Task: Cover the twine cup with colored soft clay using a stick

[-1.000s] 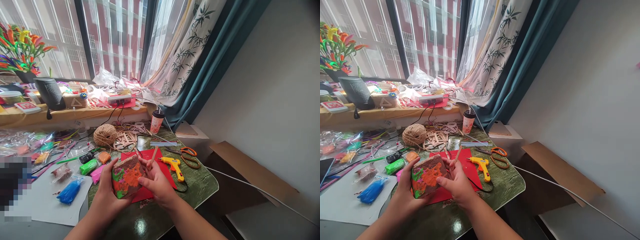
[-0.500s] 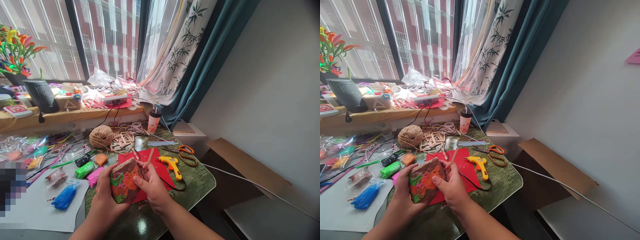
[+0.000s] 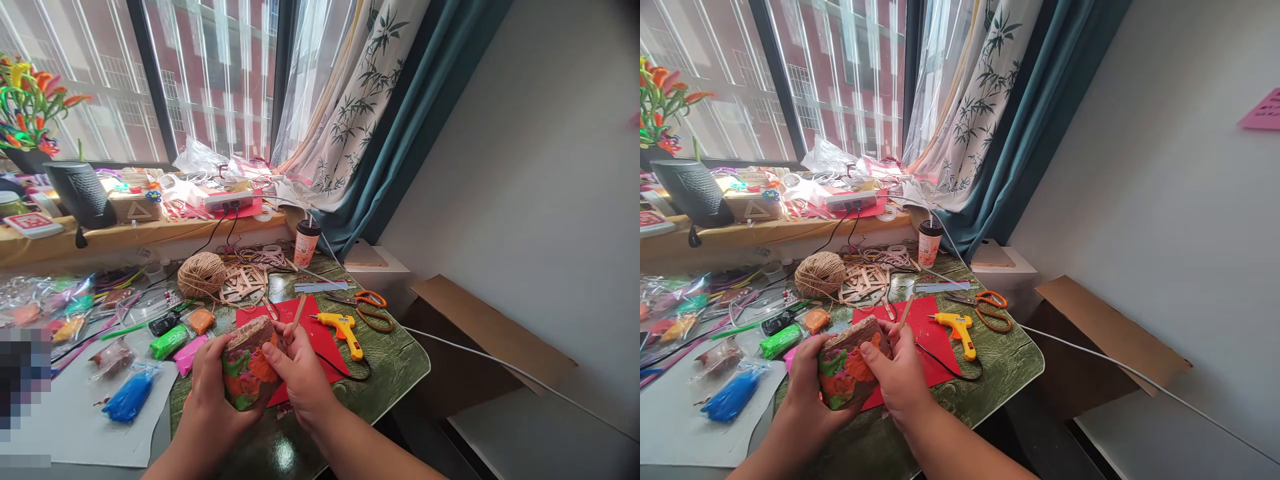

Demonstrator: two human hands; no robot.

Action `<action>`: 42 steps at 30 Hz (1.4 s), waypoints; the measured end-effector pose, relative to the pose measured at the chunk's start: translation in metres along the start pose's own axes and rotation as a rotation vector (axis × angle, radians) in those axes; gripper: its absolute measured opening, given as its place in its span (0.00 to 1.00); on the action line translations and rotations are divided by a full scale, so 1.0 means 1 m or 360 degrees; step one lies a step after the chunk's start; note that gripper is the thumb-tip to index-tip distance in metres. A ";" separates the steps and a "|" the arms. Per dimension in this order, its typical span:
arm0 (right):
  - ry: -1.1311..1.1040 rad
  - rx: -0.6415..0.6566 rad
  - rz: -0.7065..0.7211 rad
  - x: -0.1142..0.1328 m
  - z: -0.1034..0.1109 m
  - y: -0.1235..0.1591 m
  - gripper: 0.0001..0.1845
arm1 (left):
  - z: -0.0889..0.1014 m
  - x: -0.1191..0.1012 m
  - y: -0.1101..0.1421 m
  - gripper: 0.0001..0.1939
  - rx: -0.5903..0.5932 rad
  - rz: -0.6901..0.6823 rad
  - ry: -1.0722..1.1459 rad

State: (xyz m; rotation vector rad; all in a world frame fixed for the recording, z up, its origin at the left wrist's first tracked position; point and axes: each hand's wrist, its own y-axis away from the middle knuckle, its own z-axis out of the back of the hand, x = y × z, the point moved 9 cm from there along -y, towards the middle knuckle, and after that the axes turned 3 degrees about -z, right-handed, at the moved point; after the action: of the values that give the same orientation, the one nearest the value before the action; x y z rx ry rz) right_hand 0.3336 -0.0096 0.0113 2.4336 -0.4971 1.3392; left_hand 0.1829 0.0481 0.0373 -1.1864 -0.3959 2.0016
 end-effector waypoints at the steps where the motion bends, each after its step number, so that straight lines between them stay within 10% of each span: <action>1: -0.0005 -0.0014 -0.0001 0.000 0.000 0.000 0.31 | 0.000 0.000 0.000 0.43 -0.0005 -0.0014 -0.0013; 15: -0.0231 -0.0246 -0.0087 -0.011 0.006 0.000 0.30 | -0.008 0.005 0.002 0.43 0.0058 0.0071 0.0087; 23: -0.0052 0.0059 -0.0106 0.013 0.003 0.003 0.39 | -0.011 0.025 0.005 0.47 0.0112 0.0438 0.0450; 42: -0.0027 -0.0067 -0.0069 0.006 0.010 -0.006 0.36 | -0.008 0.009 0.004 0.40 0.0014 0.0093 0.0251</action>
State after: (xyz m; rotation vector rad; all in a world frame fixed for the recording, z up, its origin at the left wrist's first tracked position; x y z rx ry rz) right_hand 0.3467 -0.0090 0.0106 2.4097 -0.4691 1.2786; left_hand 0.1854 0.0513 0.0256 -1.3531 -0.2757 1.9403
